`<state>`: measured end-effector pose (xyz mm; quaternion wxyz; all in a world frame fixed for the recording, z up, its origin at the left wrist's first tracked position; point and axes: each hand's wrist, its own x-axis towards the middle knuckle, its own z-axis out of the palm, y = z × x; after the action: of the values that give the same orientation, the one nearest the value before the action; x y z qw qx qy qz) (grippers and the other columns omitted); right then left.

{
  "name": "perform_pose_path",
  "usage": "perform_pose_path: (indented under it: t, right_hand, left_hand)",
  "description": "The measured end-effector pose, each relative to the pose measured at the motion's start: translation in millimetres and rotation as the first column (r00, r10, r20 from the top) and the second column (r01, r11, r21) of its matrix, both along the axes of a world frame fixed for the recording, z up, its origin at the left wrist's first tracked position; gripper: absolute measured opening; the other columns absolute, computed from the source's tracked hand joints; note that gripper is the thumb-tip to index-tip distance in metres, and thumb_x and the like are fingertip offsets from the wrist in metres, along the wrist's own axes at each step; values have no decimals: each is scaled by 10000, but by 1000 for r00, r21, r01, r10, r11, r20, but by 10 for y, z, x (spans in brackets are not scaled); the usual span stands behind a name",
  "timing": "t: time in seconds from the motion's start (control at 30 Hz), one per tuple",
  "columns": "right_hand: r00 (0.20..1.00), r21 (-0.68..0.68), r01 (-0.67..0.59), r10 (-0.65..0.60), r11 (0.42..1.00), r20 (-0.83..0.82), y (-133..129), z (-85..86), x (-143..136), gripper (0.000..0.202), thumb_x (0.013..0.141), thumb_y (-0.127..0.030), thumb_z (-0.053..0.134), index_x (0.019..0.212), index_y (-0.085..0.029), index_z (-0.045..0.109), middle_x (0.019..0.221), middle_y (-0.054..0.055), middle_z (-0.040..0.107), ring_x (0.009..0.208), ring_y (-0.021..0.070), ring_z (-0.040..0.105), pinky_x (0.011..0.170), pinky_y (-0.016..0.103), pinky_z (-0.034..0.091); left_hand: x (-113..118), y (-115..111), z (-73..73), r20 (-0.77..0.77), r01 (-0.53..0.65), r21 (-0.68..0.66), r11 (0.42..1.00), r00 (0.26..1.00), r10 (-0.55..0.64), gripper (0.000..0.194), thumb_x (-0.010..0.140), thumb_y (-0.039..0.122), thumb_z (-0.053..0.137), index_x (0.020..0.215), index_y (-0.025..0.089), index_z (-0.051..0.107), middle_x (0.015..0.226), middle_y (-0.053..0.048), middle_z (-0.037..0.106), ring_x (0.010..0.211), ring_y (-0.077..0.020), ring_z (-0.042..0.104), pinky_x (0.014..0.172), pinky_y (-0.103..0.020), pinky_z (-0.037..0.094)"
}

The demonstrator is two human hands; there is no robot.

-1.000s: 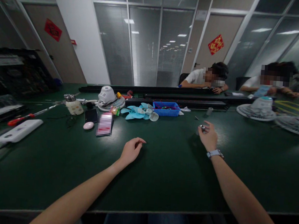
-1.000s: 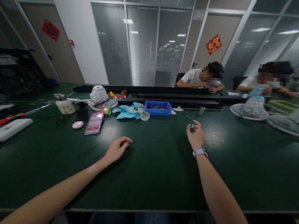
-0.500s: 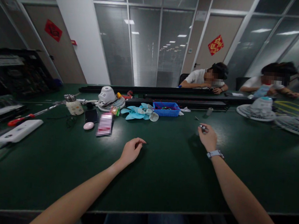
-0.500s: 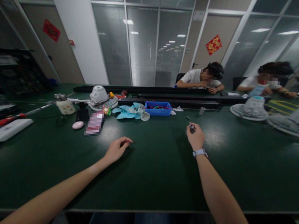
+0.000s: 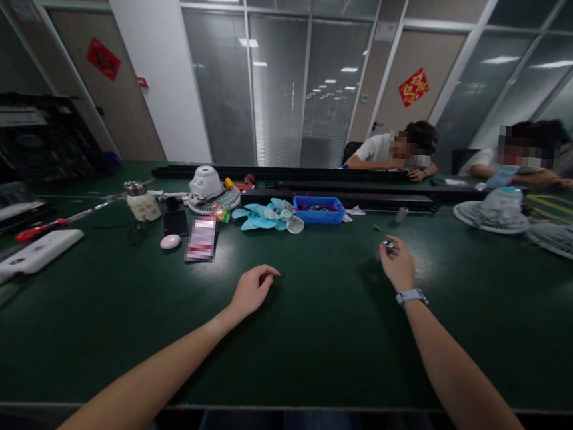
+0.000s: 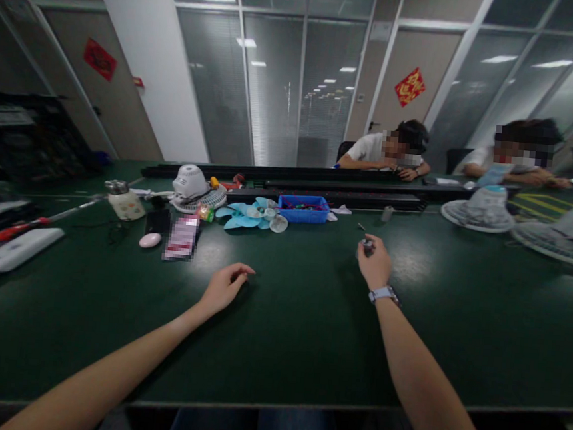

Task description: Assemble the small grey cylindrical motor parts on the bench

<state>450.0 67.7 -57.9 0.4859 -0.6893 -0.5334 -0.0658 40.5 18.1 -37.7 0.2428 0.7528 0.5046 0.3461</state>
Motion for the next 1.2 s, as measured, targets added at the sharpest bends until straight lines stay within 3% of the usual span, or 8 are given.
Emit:
perform_pose_path:
  t: [0.3,0.67,1.2]
  right_hand:
    - [996,-42,48,-51,998,-79,-22,21,-28,533,827,-469,559,1296,-219,513,1057,105,698,858,239,685,754,378,540]
    - [997,-64,36,-40,997,-72,16,-83,30,551,769,-450,626,1254,-209,528,991,95,707,805,224,681,704,341,537]
    - [989,-168,56,-78,984,-128,-14,-64,15,583,746,-465,633,1263,-208,547,1021,113,709,838,259,688,766,410,542]
  left_hand:
    - [-14,0,-1,6,18,11,1000,1000,-19,263,889,198,455,999,193,694,875,-28,696,778,-172,628,738,-284,470]
    - [-16,12,-13,-21,8,31,999,1000,-7,257,891,192,465,995,194,700,879,-24,700,775,-168,629,724,-278,464]
    - [-26,-32,27,5,-23,5,1000,1000,23,264,888,183,456,993,190,699,855,-27,682,754,-171,615,701,-275,447]
